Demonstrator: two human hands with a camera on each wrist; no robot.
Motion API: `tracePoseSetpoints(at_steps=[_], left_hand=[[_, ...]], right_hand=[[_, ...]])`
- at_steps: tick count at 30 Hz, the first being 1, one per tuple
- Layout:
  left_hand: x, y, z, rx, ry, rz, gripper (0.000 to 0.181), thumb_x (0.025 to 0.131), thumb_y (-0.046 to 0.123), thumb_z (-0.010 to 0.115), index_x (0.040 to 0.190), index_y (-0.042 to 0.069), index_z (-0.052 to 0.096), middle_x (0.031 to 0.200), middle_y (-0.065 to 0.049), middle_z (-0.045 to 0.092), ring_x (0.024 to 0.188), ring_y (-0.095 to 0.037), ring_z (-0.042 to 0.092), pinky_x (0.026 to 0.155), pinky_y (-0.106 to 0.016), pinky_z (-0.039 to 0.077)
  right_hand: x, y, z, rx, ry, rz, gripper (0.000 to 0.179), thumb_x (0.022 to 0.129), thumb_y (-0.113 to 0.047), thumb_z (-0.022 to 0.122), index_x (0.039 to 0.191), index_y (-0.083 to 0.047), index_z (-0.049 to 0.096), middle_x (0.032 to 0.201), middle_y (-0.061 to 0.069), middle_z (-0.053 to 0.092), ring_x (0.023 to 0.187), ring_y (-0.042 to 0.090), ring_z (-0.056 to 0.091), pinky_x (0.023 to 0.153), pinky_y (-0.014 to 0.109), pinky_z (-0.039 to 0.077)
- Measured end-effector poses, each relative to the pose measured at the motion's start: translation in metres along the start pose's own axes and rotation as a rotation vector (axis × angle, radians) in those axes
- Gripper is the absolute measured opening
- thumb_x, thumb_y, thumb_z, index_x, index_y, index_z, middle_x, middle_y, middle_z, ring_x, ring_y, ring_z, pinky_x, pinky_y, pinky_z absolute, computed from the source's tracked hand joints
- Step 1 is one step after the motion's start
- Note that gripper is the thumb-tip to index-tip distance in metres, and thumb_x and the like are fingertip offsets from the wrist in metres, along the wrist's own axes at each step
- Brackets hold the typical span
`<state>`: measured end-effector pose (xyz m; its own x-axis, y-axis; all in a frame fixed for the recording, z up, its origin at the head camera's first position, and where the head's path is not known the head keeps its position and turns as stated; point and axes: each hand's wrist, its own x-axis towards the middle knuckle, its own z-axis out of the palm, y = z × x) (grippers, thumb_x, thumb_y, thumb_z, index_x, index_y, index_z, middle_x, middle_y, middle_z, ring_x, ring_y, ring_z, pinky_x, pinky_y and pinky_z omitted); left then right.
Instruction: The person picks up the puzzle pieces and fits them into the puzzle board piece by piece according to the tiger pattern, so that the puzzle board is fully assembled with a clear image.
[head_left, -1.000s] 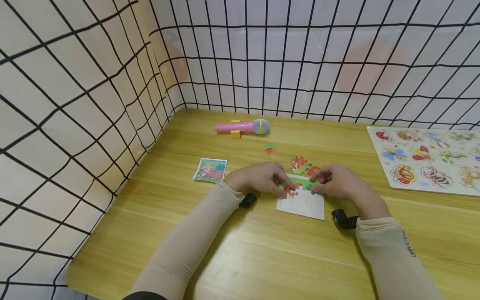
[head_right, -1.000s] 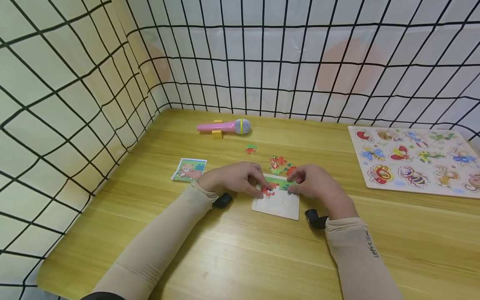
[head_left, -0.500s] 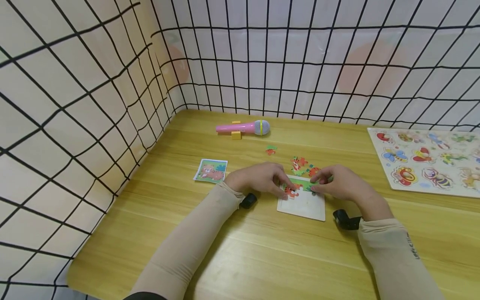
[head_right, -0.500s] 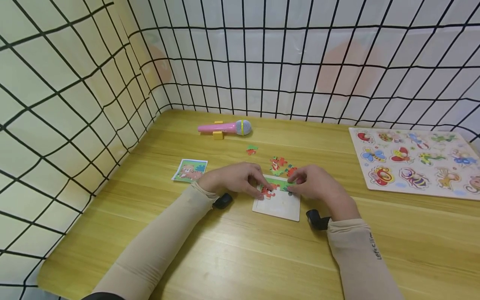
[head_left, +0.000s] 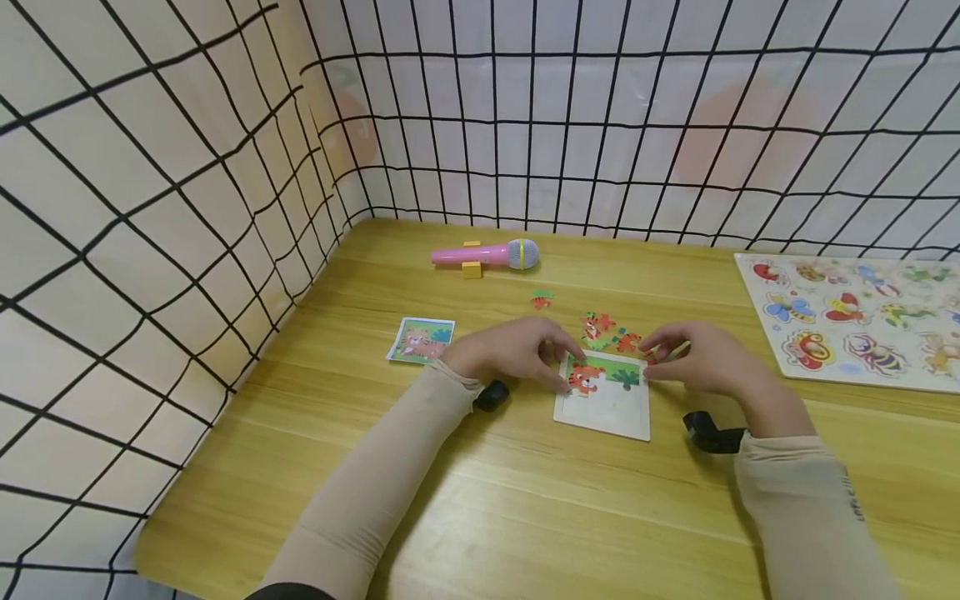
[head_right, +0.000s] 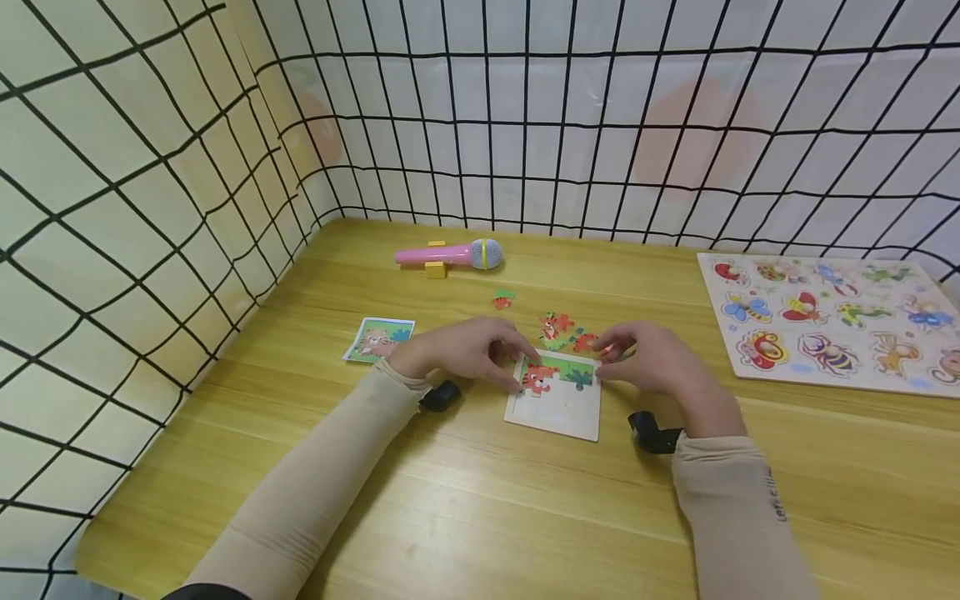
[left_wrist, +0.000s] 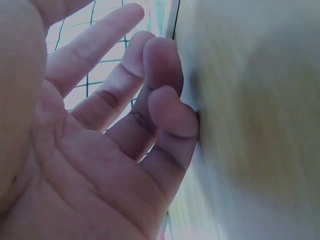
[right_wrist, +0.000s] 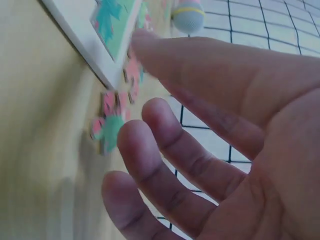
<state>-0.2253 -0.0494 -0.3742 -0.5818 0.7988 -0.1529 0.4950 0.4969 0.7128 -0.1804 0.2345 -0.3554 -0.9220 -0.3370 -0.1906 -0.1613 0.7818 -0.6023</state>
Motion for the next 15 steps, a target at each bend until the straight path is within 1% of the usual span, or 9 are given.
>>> tracePoseSetpoints(at_steps=[2,7,11,15], left_hand=[[-0.001,-0.001,-0.002,0.019,0.009,-0.023,0.049,0.082,0.024,0.087,0.127,0.014,0.07,0.106,-0.002,0.058,0.096,-0.016,0.052,0.083,-0.025,0.044],[-0.003,-0.004,-0.005,0.051,0.022,-0.072,0.067,0.077,0.032,0.09,0.136,0.015,0.064,0.11,-0.002,0.053,0.098,-0.016,0.048,0.083,-0.025,0.043],[-0.003,-0.008,-0.005,0.045,0.025,-0.079,0.071,0.076,0.034,0.091,0.139,0.014,0.061,0.111,-0.002,0.052,0.097,-0.015,0.048,0.083,-0.025,0.042],[-0.003,-0.01,-0.004,0.036,0.028,-0.085,0.073,0.077,0.034,0.091,0.14,0.014,0.06,0.111,-0.001,0.053,0.095,-0.015,0.047,0.082,-0.025,0.042]], right_hand=[[-0.002,0.003,-0.003,-0.001,-0.003,0.005,0.042,0.085,-0.025,0.083,0.12,-0.004,0.071,0.102,0.009,0.062,0.096,0.03,0.061,0.068,0.035,0.047],[-0.006,0.009,-0.01,-0.002,-0.007,0.025,0.047,0.084,-0.025,0.084,0.123,-0.003,0.069,0.105,0.012,0.061,0.099,0.031,0.061,0.071,0.035,0.047],[-0.006,0.012,-0.011,0.007,0.004,0.032,0.048,0.084,-0.023,0.084,0.123,-0.002,0.067,0.107,0.013,0.061,0.098,0.031,0.062,0.069,0.035,0.048],[-0.004,0.012,-0.009,-0.003,0.013,0.044,0.047,0.084,-0.026,0.084,0.123,-0.005,0.069,0.108,0.012,0.061,0.099,0.031,0.062,0.069,0.035,0.047]])
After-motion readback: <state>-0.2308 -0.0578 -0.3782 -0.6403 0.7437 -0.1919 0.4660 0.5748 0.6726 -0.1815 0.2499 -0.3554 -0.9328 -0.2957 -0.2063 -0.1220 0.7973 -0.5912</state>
